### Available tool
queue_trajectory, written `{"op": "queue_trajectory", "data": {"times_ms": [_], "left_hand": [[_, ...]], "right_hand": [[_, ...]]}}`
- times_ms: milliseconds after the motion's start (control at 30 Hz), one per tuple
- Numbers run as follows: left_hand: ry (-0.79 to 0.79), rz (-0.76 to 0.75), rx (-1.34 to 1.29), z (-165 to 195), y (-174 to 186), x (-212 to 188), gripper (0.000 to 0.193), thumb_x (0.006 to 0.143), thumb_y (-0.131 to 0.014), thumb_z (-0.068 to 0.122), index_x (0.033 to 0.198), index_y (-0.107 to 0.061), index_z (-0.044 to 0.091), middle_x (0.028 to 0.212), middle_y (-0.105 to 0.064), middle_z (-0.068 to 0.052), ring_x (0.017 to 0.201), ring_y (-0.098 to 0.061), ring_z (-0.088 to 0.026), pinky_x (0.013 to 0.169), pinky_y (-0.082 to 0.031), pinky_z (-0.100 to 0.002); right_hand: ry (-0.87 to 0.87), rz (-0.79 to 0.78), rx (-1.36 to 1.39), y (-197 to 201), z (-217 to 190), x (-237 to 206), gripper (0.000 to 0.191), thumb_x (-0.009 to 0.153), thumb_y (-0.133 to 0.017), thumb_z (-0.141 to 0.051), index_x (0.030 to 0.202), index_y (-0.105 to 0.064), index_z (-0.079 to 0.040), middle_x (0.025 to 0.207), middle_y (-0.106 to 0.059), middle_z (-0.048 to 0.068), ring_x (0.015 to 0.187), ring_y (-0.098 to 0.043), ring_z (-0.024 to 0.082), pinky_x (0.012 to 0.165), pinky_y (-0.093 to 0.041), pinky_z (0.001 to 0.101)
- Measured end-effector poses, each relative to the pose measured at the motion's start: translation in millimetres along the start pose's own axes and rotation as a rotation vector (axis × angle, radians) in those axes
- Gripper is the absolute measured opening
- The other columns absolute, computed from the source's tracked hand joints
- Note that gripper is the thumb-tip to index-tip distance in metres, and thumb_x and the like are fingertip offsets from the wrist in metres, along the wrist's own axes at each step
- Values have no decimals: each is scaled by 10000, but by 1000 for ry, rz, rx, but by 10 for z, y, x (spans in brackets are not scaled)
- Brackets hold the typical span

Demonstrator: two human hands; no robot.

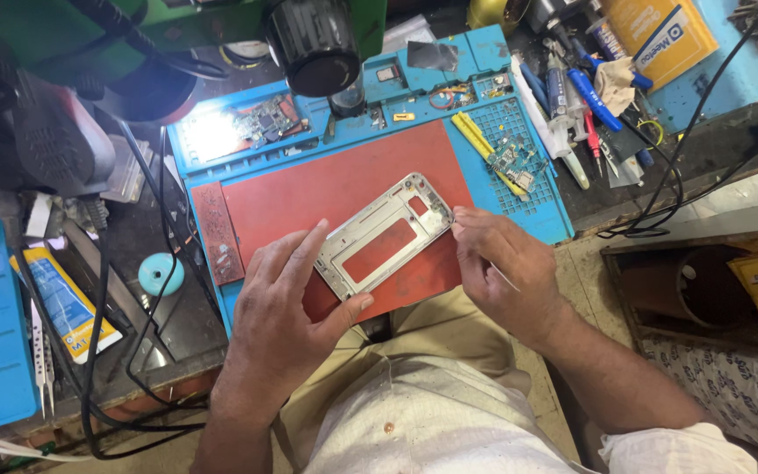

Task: The person uses a small metal tool to scrape and clean the interior surfaces of a white plastic electronics housing. They repeatedly scrape along edges and corners, then wipe the tool on a red mat to remove debris. The housing is rotated and repositioned to access different areas.

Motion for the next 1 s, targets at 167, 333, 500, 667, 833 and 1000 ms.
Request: {"op": "queue_trajectory", "data": {"times_ms": [167, 333, 500, 667, 833, 1000], "left_hand": [[6, -11, -10, -7, -8, 1, 861, 735, -878, 406, 1408, -542, -15, 1306, -616, -210, 1223, -577, -382, 1029, -465, -487], [0, -11, -14, 7, 2, 19, 856, 727, -883, 393, 1399, -548, -17, 1306, -616, -217, 1219, -577, -388, 1029, -465, -488], [4, -2, -33, -10, 7, 8, 851, 728, -882, 382, 1404, -547, -14, 1305, -620, -210, 1220, -581, -387, 1029, -468, -483], [8, -1, -33, -46, -14, -13, 852, 743, -881, 377, 1427, -538, 1, 1306, -620, -208, 1217, -583, -387, 1028, -470, -484], [-42, 90, -56, -57, 46, -77, 1046, 740, -916, 378, 1525, -357, -30, 1331, -583, -205, 1244, -554, -385, 1047, -462, -485], [-17, 83, -166, -166, 42, -111, 1215, 723, -939, 329, 1589, -176, -50, 1223, -565, -149, 1136, -562, -316, 1015, -491, -431]], "right_hand": [[14, 42, -58, -54, 37, 53, 177, 914, -724, 87, 1032, -661, -29, 1109, -750, 162, 1059, -758, 304, 895, -628, 363], [-38, 37, 4, -135, 144, 211, 157, 940, -723, 78, 1033, -672, -38, 1099, -769, 161, 1028, -776, 281, 859, -627, 333], [-184, -22, 158, -233, 388, 339, 99, 958, -754, 48, 1002, -715, -31, 1057, -787, 144, 1012, -795, 215, 839, -647, 291], [-285, -40, 409, -243, 573, 414, 76, 955, -779, 37, 976, -708, 20, 1035, -784, 154, 1014, -784, 197, 898, -645, 296], [-297, -4, 492, -193, 367, 304, 80, 985, -754, 44, 1017, -684, 23, 1083, -771, 159, 1036, -772, 183, 921, -644, 297], [-454, -254, 833, -791, 30, 183, 88, 956, -733, 34, 1020, -678, 11, 1101, -770, 127, 997, -749, 110, 844, -633, 261]]}}
Point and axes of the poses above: each hand's wrist, its own x-axis towards the middle knuckle, its own y-axis out of the back of the hand, z = x × y, the point moved 10 cm from there along x, towards the middle knuckle
